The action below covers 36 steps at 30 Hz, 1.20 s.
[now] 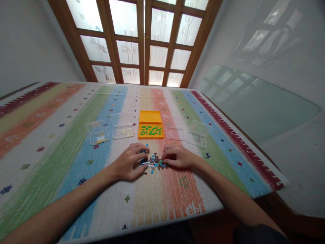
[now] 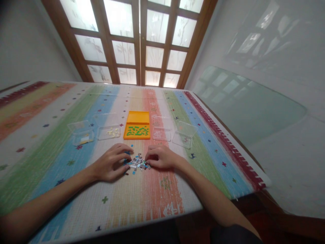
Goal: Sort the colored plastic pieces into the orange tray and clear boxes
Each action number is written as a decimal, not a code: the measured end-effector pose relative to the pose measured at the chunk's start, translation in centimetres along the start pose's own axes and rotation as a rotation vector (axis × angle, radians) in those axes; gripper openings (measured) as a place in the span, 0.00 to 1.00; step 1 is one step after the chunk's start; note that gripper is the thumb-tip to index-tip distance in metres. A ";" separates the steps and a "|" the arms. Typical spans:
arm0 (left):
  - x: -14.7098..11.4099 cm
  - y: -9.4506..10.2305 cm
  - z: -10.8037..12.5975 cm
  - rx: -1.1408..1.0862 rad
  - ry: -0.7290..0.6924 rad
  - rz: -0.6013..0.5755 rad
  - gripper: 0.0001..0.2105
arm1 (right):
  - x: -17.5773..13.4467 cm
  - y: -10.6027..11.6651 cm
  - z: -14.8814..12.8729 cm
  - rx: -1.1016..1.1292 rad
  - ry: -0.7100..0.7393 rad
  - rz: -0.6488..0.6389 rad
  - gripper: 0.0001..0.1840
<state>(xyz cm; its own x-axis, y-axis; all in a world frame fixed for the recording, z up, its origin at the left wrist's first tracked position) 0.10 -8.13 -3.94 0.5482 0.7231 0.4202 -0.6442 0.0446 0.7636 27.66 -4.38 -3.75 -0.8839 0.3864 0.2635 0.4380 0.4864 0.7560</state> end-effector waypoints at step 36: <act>-0.3 -0.3 -0.2 0.118 -0.191 -0.273 0.34 | -0.2 1.7 0.1 0.118 0.047 -0.127 0.10</act>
Point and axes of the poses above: each hand's wrist, its own x-axis towards the middle knuckle, its own y-axis out of the back of the hand, z = x × y, the point moved 1 cm from there along x, towards the middle knuckle, and after that the axes turned 13 degrees about y, right-handed, at the moved point
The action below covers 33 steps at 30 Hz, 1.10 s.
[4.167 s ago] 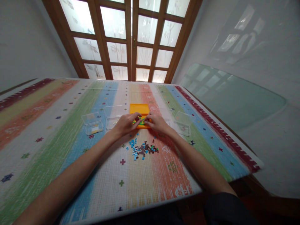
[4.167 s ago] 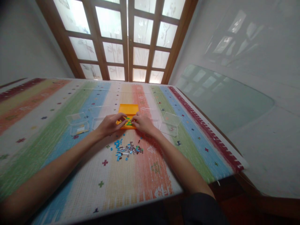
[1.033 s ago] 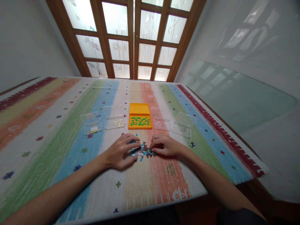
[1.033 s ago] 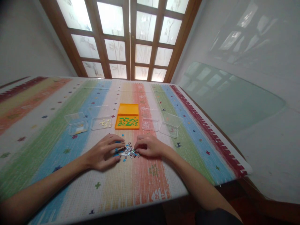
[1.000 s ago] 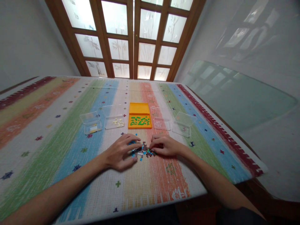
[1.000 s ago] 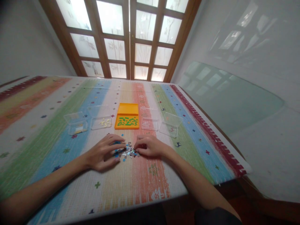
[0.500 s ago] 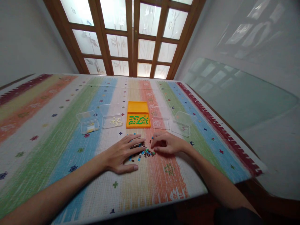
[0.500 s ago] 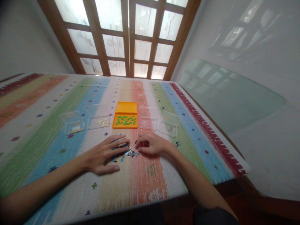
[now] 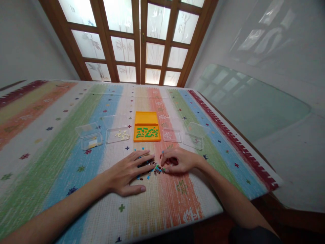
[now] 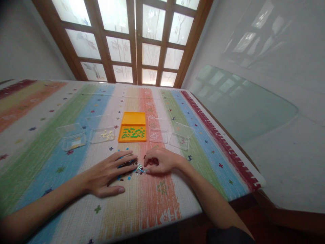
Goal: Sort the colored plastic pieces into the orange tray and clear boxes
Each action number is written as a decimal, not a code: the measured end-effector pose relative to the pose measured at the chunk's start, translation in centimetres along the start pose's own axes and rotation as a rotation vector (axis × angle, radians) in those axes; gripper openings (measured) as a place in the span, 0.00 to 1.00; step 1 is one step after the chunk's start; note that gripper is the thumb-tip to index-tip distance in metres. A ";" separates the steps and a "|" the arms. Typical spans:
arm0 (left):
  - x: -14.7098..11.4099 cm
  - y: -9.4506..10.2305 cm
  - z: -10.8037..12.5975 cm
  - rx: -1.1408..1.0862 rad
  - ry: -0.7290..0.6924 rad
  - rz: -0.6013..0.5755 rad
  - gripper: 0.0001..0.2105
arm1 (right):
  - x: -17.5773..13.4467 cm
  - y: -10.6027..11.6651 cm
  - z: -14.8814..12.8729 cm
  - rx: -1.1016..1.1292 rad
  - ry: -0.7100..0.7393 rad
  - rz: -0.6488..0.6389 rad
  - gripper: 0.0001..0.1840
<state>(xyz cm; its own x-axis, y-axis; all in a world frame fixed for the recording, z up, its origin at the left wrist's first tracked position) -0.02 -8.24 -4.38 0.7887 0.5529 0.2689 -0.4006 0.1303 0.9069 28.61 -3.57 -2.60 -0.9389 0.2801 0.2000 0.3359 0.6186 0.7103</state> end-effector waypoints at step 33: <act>0.0 -0.6 0.0 0.009 0.094 0.028 0.36 | 0.4 -1.2 -0.4 -0.027 -0.054 0.142 0.08</act>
Point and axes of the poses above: each hand's wrist, its own x-axis towards the middle knuckle, its own y-axis out of the back of the hand, z = x × y, the point moved 1 cm from there along x, towards the middle knuckle, and after that the axes turned 13 degrees about y, right-handed, at the moved point
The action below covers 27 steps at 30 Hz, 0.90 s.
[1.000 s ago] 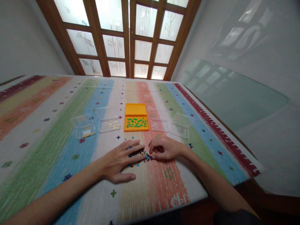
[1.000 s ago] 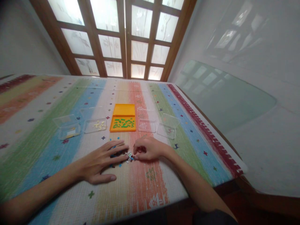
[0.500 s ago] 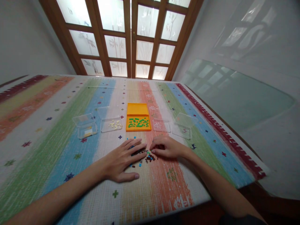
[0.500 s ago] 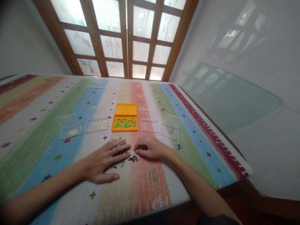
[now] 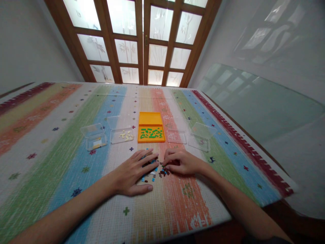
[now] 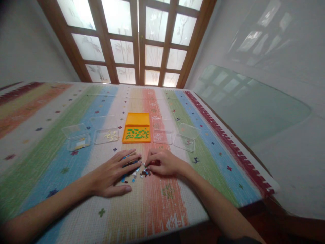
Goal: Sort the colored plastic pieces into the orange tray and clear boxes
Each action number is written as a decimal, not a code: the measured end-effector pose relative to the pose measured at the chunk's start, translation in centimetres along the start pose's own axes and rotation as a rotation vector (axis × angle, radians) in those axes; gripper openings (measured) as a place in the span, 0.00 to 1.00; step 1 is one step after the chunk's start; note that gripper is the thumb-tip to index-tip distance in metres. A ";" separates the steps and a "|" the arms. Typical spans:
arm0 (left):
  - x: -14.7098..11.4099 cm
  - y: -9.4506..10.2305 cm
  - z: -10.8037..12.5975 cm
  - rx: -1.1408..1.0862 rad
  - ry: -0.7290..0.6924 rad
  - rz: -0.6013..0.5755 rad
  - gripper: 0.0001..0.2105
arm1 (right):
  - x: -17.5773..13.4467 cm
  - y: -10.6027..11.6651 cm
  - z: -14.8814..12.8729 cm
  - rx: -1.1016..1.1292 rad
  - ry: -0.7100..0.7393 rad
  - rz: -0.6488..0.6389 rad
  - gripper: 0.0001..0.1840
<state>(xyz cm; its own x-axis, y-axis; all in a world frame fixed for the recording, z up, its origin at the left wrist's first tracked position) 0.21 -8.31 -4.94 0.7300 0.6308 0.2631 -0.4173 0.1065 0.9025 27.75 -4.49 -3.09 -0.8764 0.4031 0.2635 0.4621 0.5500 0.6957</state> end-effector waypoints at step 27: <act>-0.2 0.7 -0.3 0.026 0.036 0.282 0.15 | -0.2 0.1 -0.4 -0.089 0.011 -0.047 0.08</act>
Point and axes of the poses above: each hand's wrist, its own x-axis towards the middle knuckle, its own y-axis out of the back of the hand, z = x × y, the point moved 1 cm from there along x, towards the middle knuckle, and after that the axes turned 13 degrees about y, right-handed, at the moved point
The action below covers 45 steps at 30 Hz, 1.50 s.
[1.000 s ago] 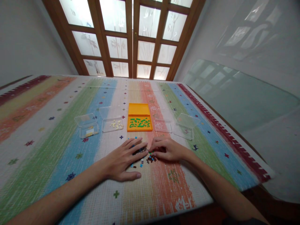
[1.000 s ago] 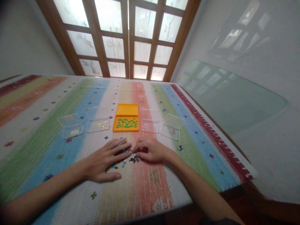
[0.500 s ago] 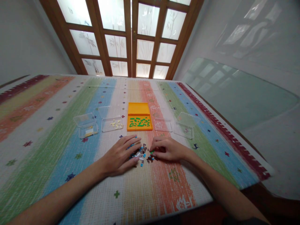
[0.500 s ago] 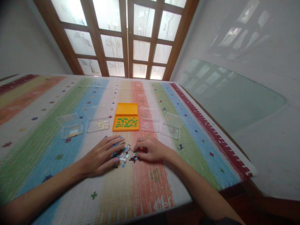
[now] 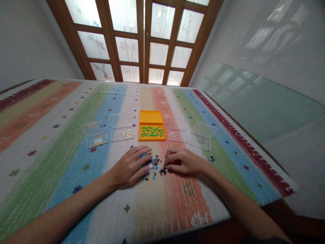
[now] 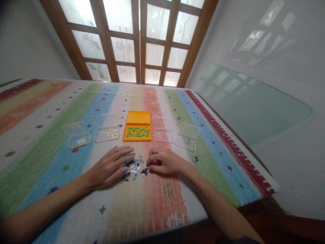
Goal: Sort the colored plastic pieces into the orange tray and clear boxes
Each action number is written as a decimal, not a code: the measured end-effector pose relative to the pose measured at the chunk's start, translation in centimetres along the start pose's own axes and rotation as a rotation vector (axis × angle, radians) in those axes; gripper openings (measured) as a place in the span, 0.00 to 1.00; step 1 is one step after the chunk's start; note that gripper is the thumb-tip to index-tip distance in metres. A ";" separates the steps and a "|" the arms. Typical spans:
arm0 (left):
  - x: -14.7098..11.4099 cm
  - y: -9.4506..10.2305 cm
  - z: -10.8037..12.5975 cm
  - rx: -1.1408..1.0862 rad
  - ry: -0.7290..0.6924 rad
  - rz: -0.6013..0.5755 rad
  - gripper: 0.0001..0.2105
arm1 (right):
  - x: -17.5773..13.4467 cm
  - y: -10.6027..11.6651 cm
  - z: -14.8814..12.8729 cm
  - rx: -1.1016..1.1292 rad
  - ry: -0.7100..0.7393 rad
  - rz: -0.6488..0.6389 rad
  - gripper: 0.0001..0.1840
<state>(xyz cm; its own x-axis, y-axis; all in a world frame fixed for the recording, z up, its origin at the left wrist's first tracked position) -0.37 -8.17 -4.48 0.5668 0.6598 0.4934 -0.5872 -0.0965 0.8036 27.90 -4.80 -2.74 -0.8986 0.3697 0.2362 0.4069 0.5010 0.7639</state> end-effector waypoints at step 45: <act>0.1 -0.2 0.0 -0.010 -0.005 -0.002 0.15 | -0.2 0.0 0.2 0.001 0.048 0.026 0.09</act>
<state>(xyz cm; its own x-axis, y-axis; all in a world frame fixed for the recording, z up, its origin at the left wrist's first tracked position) -0.17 -8.08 -4.62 0.5710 0.6563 0.4932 -0.5914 -0.0878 0.8016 28.13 -4.76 -2.92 -0.8947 0.3447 0.2840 0.4300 0.4930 0.7563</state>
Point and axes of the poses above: each hand's wrist, its own x-axis towards the middle knuckle, its own y-axis out of the back of the hand, z = x × y, the point moved 1 cm from there along x, towards the middle knuckle, and after that the axes turned 13 degrees about y, right-handed, at the moved point
